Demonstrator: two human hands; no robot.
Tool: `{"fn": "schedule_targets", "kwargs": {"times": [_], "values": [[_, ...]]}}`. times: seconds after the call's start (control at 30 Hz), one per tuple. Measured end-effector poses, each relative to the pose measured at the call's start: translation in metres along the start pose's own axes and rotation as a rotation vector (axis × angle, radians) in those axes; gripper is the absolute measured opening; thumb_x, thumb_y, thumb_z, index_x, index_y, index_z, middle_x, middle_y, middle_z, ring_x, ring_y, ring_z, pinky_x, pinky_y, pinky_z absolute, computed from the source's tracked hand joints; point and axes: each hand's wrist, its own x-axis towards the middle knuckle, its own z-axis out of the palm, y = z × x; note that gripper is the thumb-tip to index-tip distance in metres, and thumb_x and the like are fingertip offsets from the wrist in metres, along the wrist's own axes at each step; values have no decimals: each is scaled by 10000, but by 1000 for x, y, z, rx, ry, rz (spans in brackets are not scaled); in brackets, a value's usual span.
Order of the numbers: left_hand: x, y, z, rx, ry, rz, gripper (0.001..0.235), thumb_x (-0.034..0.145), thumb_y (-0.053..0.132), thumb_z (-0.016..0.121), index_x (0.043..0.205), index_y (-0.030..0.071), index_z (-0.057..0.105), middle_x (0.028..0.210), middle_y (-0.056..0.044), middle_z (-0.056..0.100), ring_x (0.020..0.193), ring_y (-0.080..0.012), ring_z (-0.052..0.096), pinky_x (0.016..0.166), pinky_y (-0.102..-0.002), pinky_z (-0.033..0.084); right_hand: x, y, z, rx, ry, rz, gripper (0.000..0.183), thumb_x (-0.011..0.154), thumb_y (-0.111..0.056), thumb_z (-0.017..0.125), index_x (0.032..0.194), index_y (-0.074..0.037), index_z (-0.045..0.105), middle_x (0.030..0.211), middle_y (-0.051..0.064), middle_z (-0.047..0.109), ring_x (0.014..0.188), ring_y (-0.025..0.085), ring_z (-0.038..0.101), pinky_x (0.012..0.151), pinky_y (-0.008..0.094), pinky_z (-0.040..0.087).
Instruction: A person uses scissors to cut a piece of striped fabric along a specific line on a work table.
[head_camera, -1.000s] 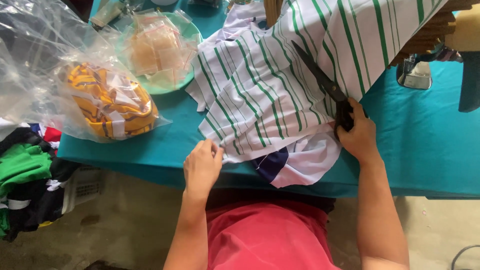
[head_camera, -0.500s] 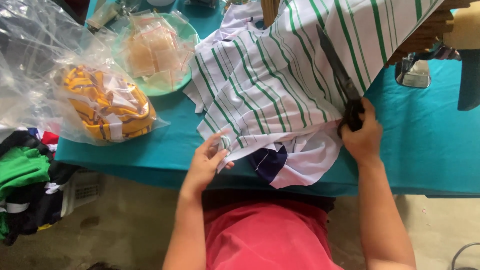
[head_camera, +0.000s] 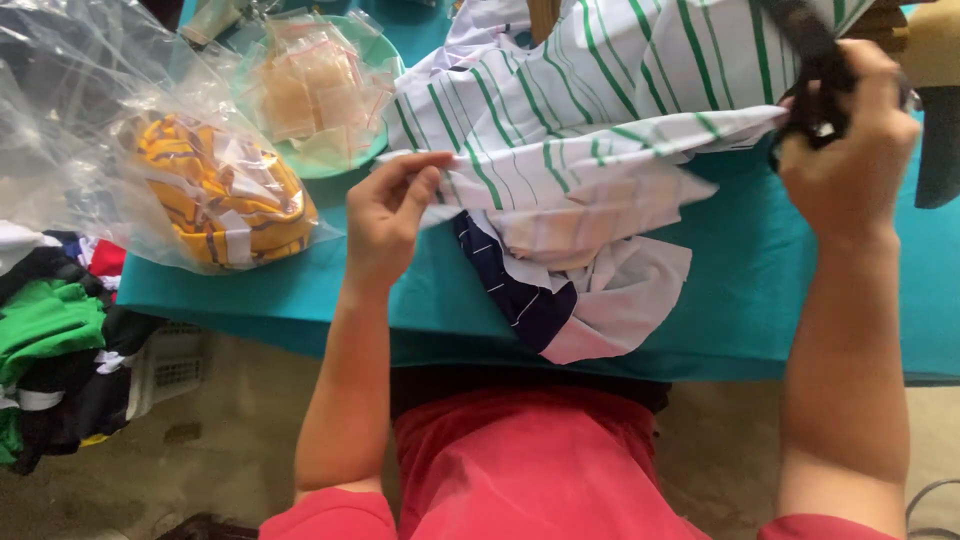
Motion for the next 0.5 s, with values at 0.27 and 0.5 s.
{"fn": "schedule_targets", "kwargs": {"times": [0.27,0.5], "values": [[-53,-58,-9,-17,-349,-474,209,899,63,683,1064,71,810,1067,-71,807,1001,-151,732,844,-269,577,-61,-22,11,239,-117,256,639,885,169,743,1473,197,494,1263,407,648,1090,512,686,906,506,601],[-30,-59,3,96,-497,-505,416,963,192,505,1338,198,685,1523,-81,597,1431,-273,519,1152,-440,401,-85,-11,31,206,-337,573,705,817,-23,725,1489,82,538,1210,342,683,1135,472,661,915,530,550]]}}
